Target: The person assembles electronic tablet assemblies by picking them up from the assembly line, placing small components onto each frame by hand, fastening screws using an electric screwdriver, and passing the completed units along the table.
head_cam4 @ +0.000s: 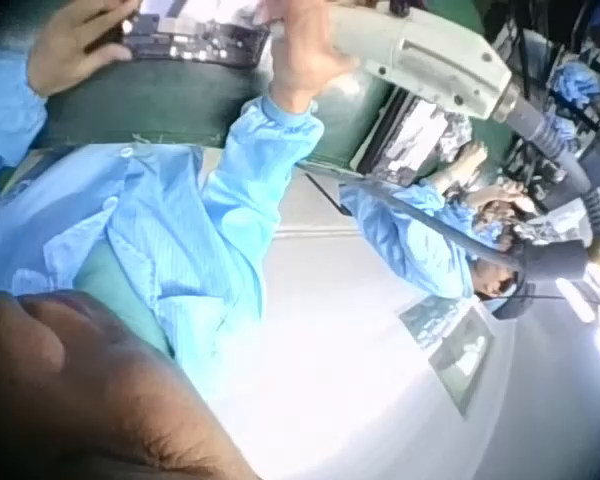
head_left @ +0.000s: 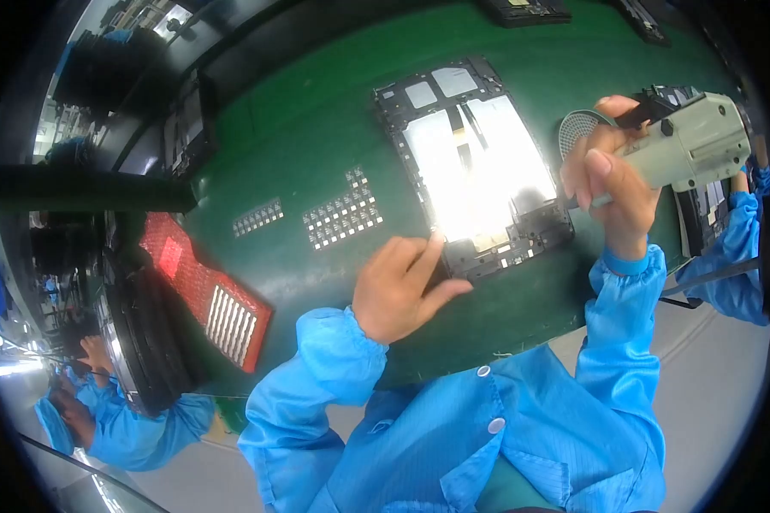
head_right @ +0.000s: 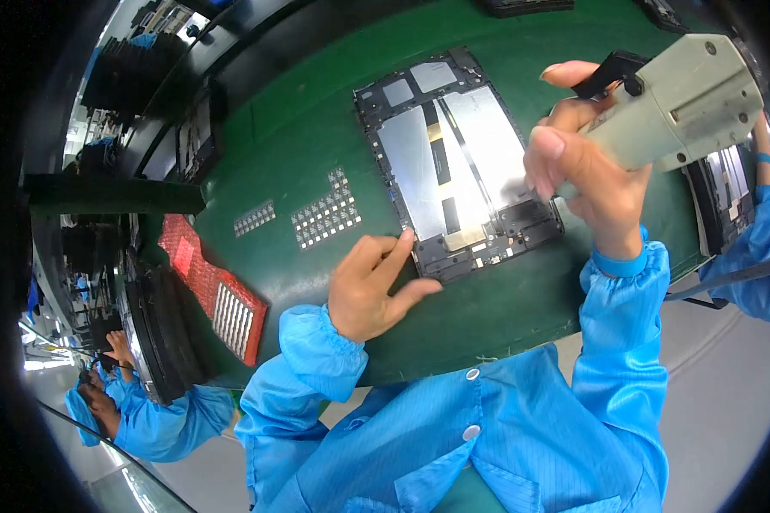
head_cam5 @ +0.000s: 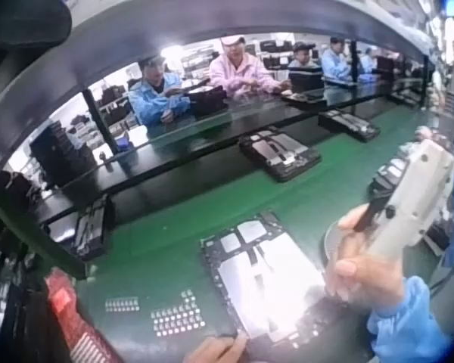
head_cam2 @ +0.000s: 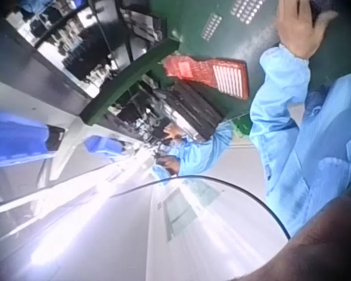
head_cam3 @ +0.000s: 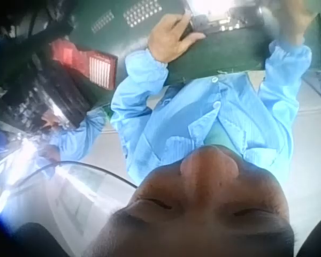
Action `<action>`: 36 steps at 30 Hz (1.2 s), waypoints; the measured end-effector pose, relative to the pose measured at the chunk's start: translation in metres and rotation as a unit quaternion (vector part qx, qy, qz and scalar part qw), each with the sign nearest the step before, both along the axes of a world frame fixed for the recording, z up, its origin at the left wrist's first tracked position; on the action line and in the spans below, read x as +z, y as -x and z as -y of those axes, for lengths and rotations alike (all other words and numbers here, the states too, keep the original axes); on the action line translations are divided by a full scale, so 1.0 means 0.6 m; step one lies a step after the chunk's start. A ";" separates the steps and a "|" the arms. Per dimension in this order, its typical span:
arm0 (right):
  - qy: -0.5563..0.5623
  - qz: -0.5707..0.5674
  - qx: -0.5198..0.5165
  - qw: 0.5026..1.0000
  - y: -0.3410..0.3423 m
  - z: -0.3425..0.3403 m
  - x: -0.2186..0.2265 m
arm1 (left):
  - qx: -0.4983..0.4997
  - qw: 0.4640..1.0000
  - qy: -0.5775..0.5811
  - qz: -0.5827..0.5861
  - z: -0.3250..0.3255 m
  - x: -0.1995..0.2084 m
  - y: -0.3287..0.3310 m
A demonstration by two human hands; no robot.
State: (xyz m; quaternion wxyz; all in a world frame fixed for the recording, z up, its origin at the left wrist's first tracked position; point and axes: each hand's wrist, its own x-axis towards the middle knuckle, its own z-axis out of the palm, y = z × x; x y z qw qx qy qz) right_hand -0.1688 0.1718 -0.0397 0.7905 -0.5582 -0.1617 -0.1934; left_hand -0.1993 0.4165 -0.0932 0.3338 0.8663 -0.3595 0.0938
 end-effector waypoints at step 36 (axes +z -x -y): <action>0.077 -0.084 0.053 0.992 -0.040 -0.146 -0.057 | -0.051 0.998 0.029 0.033 0.042 -0.020 -0.029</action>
